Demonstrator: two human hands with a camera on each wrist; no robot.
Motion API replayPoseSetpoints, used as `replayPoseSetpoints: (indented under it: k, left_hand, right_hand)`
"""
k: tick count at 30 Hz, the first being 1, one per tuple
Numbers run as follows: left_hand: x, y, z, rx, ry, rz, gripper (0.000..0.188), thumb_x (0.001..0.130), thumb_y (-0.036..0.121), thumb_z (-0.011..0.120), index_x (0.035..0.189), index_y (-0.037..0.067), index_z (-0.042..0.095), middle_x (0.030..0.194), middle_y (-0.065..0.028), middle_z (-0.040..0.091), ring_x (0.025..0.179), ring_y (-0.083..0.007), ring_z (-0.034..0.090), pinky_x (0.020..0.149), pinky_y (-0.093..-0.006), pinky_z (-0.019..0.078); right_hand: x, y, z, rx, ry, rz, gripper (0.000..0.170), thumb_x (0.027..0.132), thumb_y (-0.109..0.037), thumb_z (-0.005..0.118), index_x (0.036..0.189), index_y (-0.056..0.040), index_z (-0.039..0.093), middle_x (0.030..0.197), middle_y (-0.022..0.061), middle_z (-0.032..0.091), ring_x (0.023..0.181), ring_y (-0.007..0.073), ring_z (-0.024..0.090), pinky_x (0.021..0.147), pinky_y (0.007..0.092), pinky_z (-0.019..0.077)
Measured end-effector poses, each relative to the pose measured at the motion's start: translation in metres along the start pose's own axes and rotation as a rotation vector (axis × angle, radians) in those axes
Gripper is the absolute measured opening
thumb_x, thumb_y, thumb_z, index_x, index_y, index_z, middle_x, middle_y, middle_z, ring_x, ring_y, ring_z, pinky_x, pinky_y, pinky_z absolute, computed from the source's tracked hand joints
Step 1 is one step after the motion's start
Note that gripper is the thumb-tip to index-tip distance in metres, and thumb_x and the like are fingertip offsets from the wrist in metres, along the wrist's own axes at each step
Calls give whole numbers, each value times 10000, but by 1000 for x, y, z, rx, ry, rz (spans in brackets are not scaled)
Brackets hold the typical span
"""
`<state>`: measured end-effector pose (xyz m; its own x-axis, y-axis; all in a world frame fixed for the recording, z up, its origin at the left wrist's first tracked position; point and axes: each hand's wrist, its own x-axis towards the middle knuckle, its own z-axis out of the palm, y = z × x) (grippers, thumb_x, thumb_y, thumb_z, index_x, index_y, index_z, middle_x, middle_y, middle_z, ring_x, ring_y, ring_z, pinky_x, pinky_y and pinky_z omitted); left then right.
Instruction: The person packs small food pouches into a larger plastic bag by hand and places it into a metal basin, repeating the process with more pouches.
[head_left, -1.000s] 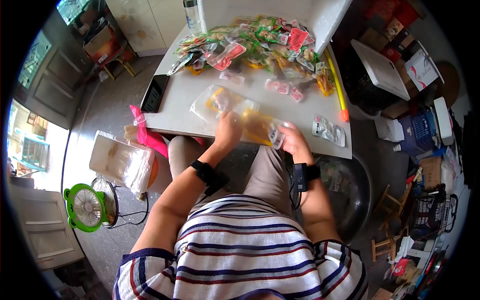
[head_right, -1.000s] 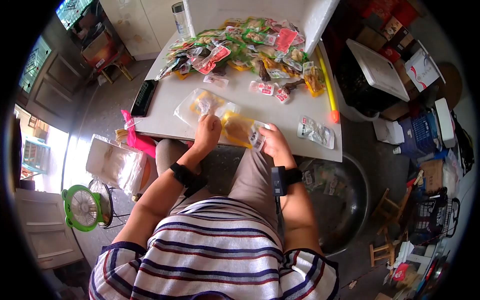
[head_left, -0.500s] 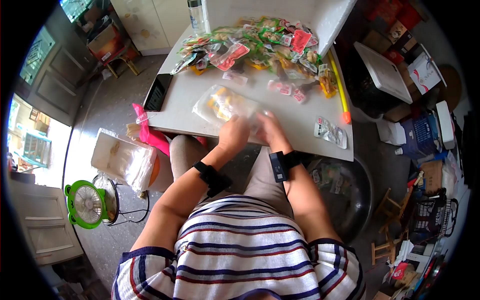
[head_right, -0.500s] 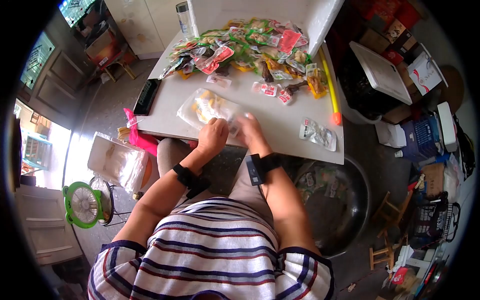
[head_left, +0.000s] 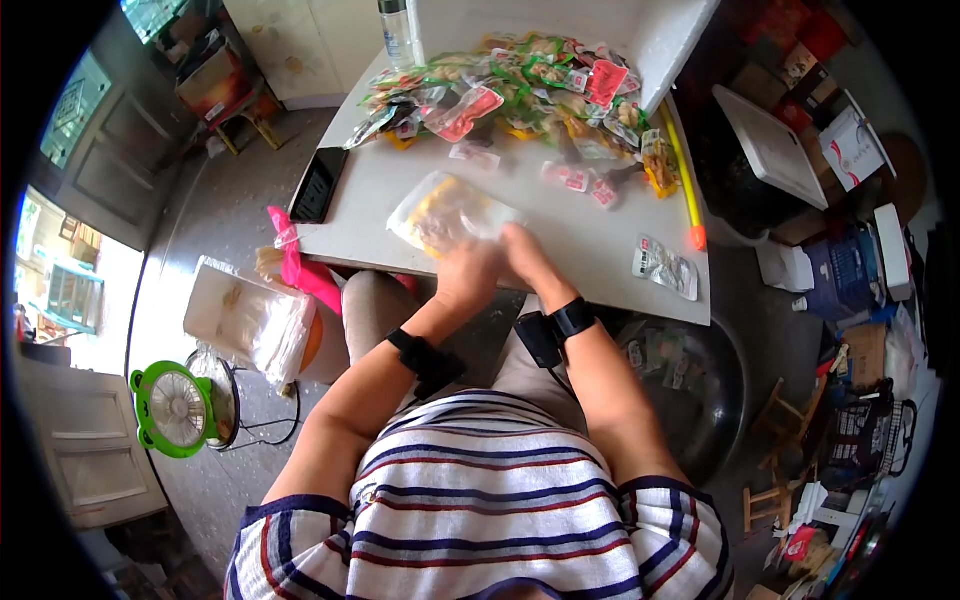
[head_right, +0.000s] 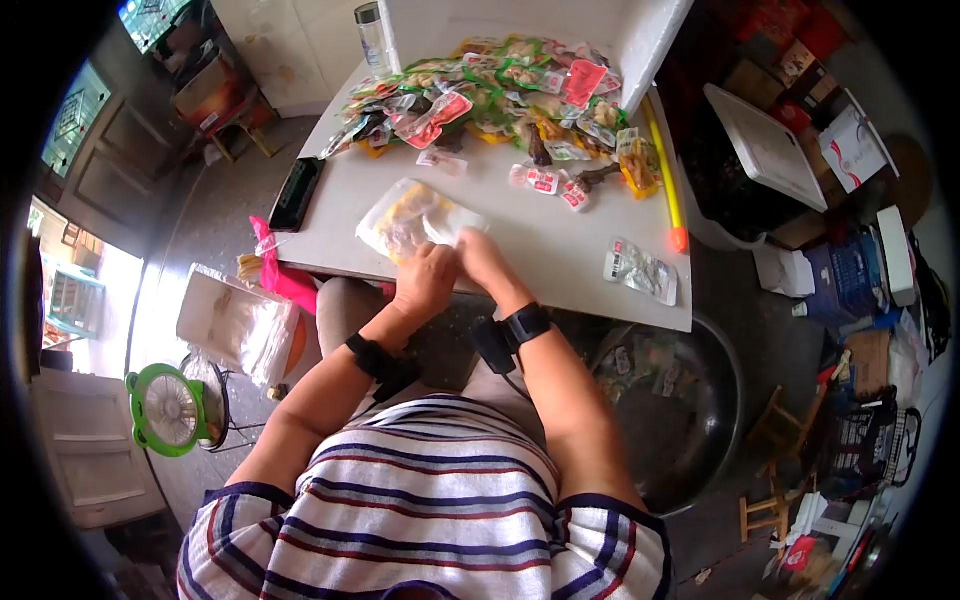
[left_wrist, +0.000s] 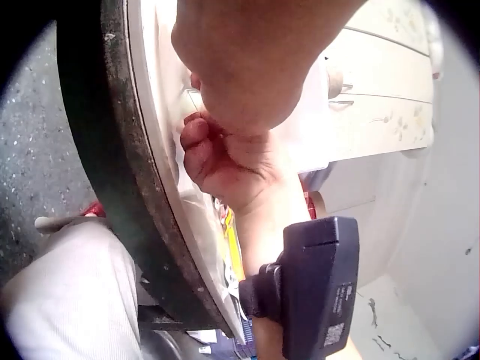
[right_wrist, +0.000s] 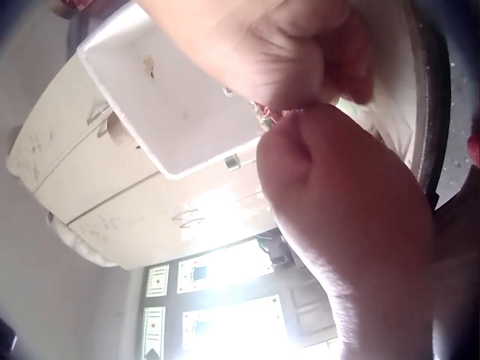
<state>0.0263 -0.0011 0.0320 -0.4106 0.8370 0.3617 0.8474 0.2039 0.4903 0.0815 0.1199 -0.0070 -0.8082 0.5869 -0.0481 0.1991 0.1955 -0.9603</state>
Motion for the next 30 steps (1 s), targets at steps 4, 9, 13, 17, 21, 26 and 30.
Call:
replayPoseSetpoints:
  k: [4,9,13,17,21,26,30]
  left_hand:
    - [-1,-15,11,80,191,162,68,657,110,528,704,70,498,787,-88,486,787,-277,478,665,-395,379]
    - [-6,-31,32,80,213,238,103,629,130,531,701,59,511,915,-107,494,961,-289,438,823,-399,309]
    - [-4,-24,27,86,209,208,91,624,111,540,692,56,513,919,-111,501,946,-288,444,820,-399,310]
    - [-4,-26,27,92,193,202,91,625,112,534,690,53,511,927,-108,500,947,-288,443,821,-403,310]
    - [-3,-26,25,88,182,202,96,622,117,532,691,54,511,929,-100,498,955,-276,440,822,-402,310]
    - [-1,-25,22,108,162,202,108,613,116,534,698,52,510,916,-94,495,955,-263,441,820,-395,311]
    - [-2,-24,23,102,174,208,106,619,116,535,700,52,508,917,-94,497,953,-261,444,820,-395,310]
  right_hand:
    - [-5,-14,-14,137,-202,131,120,725,-92,434,706,0,509,602,70,524,492,149,502,441,277,388]
    - [-4,-20,-91,100,-63,204,125,755,-166,493,815,-57,505,632,-1,513,498,88,487,440,227,384]
    - [27,14,-168,-277,558,-57,221,689,-173,522,831,-5,502,670,112,556,623,235,547,548,330,428]
    - [61,49,-237,-820,756,-63,331,659,-223,568,921,-42,477,940,177,510,897,339,476,738,410,396]
    - [71,50,-255,-965,673,277,366,687,-245,560,995,-85,445,1024,175,487,966,318,458,761,434,389]
    - [72,50,-251,-1044,638,295,299,732,-221,500,996,-95,439,907,163,553,849,348,526,708,443,413]
    - [57,38,-257,-1061,686,238,215,763,-210,450,916,-62,483,873,191,549,813,352,523,684,417,412]
